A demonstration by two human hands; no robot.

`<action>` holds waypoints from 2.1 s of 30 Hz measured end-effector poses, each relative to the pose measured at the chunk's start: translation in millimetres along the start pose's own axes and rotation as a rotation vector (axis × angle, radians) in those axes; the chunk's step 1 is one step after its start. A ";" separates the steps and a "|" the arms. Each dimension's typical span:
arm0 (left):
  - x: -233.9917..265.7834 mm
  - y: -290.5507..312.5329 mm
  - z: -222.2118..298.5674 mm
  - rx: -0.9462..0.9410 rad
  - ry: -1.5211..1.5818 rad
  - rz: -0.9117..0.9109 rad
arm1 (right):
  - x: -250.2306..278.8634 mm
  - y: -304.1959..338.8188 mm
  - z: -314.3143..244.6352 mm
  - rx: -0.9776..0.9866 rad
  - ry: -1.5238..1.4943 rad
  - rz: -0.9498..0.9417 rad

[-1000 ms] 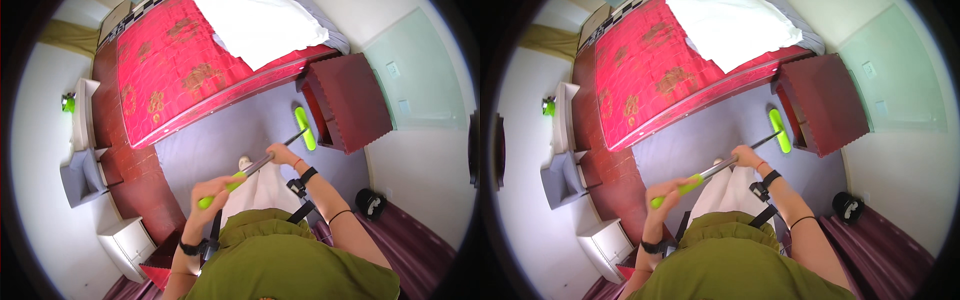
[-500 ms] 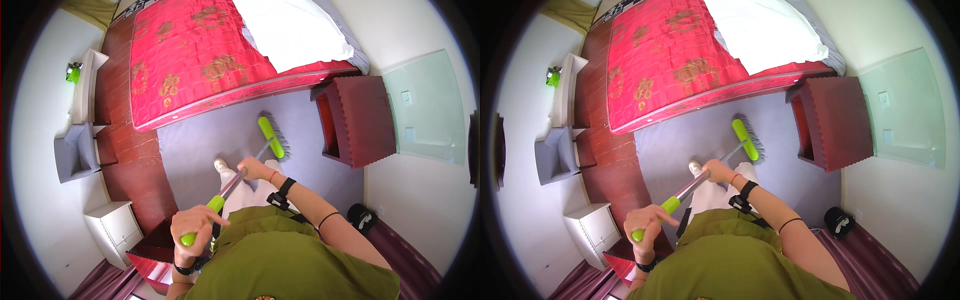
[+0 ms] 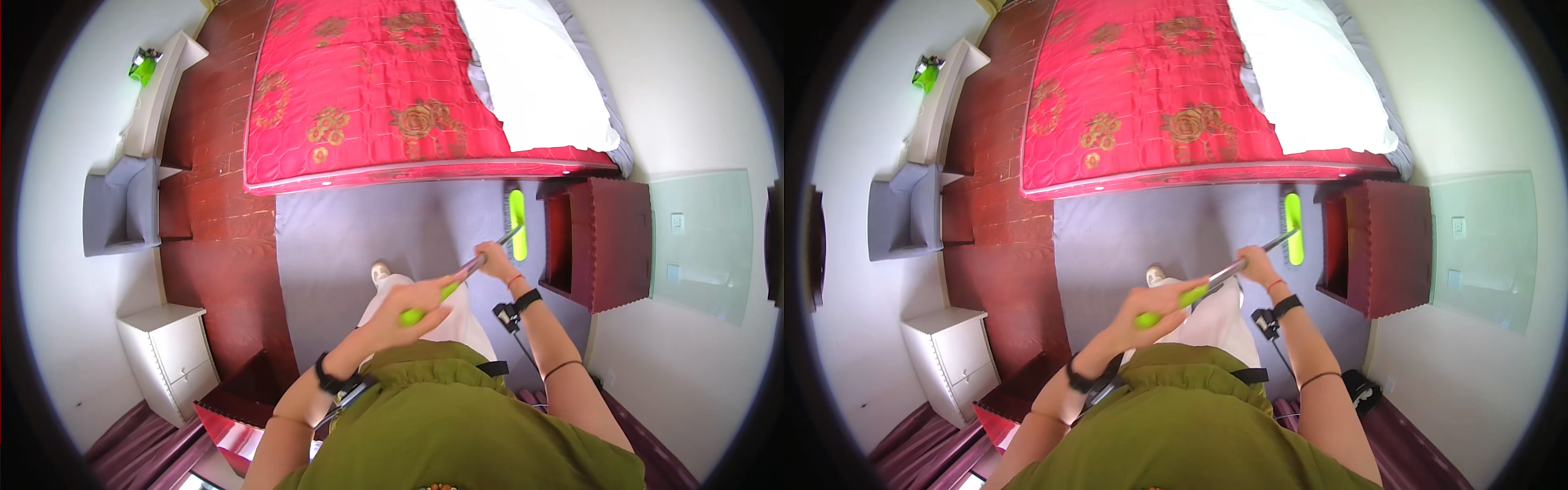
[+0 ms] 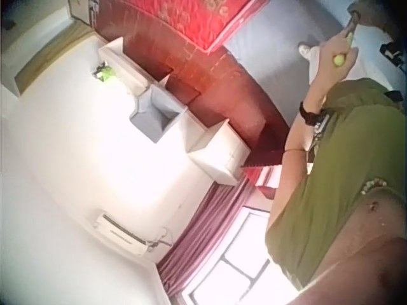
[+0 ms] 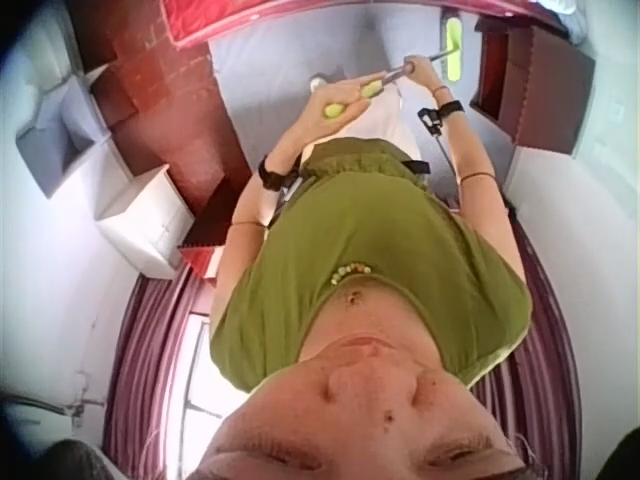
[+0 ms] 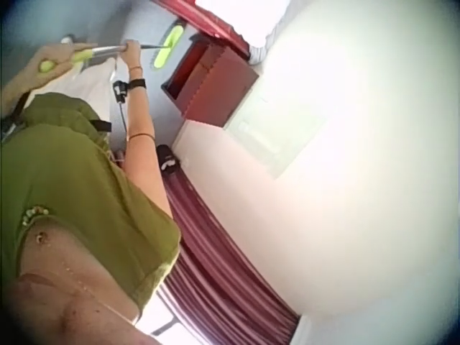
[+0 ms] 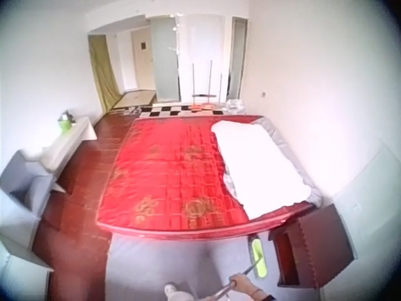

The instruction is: Mopping the floor in a bedroom area around a rug and bed.

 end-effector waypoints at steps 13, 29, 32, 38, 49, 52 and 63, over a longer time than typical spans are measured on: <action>207.1 54.1 36.7 0.264 -0.210 0.324 | -144.5 -86.7 -184.9 0.157 -0.314 -0.019; 207.1 111.0 143.8 -0.266 0.148 0.287 | -103.8 -17.4 -310.6 0.143 -0.383 -0.073; 181.8 89.4 91.8 0.075 0.113 0.208 | -90.0 2.9 -225.3 0.060 -0.231 -0.006; 84.8 59.3 -28.6 0.207 0.084 0.084 | -75.0 50.0 -59.1 -0.106 -0.044 0.025; 88.9 75.6 113.7 0.068 -0.299 0.148 | -101.2 36.6 -206.0 0.114 -0.384 0.085; 75.0 72.8 134.7 -0.017 -0.298 0.089 | -84.1 32.7 -235.6 0.099 -0.521 -0.066; 9.6 26.2 78.3 0.026 -0.038 -0.501 | -10.5 108.0 -101.1 -0.291 -0.235 0.169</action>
Point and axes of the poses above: each hand's wrist, its own y-axis away from the middle knuckle, its own x-axis out of the back of the hand, z = x × y, the point moved 7 cm from there along -y, towards the middle knuckle, and after that the axes turned 15 degrees about z, right-handed, at the moved point
